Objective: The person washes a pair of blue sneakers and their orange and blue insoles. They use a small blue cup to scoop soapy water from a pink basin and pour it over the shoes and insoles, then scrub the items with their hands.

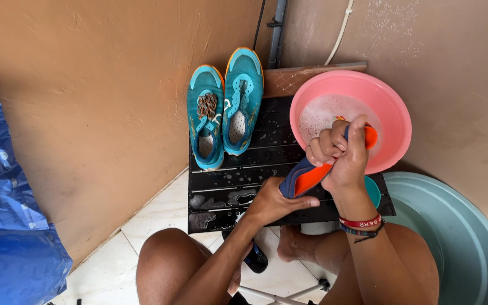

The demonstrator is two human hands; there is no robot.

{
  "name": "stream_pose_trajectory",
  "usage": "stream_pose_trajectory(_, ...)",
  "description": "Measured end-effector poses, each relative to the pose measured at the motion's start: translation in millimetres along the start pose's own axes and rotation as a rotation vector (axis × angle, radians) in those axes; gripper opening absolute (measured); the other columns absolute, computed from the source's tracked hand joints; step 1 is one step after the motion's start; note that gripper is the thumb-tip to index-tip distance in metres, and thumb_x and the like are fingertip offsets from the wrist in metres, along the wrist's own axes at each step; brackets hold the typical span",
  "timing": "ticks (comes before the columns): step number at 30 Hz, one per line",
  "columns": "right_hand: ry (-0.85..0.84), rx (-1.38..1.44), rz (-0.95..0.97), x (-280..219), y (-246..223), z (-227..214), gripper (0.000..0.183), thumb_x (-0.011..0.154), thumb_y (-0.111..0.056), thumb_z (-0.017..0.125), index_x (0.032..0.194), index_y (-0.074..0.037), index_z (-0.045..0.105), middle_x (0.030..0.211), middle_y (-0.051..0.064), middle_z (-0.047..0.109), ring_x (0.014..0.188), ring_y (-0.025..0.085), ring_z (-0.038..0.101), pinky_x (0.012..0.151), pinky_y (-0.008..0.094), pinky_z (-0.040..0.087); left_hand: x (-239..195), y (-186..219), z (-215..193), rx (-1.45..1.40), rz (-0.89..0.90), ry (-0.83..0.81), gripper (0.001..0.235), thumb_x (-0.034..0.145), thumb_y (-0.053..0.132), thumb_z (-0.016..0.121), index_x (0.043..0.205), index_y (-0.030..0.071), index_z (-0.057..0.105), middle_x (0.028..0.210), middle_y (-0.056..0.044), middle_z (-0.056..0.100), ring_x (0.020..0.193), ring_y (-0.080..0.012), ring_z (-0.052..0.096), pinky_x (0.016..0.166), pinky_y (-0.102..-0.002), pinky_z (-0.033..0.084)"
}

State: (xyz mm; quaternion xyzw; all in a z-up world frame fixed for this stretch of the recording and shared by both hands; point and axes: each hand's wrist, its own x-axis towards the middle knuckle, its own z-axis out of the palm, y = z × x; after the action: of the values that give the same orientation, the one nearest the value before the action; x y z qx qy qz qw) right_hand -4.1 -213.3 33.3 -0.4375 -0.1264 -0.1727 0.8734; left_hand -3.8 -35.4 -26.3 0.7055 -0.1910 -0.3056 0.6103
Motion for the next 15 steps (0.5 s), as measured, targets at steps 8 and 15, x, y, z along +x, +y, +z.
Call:
stream_pose_trajectory(8, 0.126, 0.065, 0.012, 0.4, 15.4, 2.3, 0.046, 0.108, -0.039, 0.037, 0.065, -0.024, 0.029, 0.049, -0.007, 0.015, 0.035, 0.01, 0.019, 0.035, 0.027, 0.029, 7.7, -26.2, -0.9, 0.132, 0.066, 0.18, 0.032, 0.081, 0.024, 0.077, 0.056, 0.014, 0.059, 0.044, -0.003, 0.049, 0.041, -0.0161, 0.046, 0.046, -0.027, 0.038)
stream_pose_trajectory(15, 0.275, 0.117, -0.027, 2.8, 14.9, 16.1, 0.044, 0.103, -0.039, 0.042, 0.063, -0.023, 0.032, 0.048, -0.007, 0.018, 0.034, 0.012, 0.025, 0.037, 0.032, 0.033, 14.2, -32.9, -5.8, 0.174, 0.065, 0.208, 0.022, 0.079, 0.021, 0.072, 0.06, 0.014, 0.063, 0.05, -0.005, 0.058, 0.048, -0.0171, 0.053, 0.051, -0.031, 0.045)
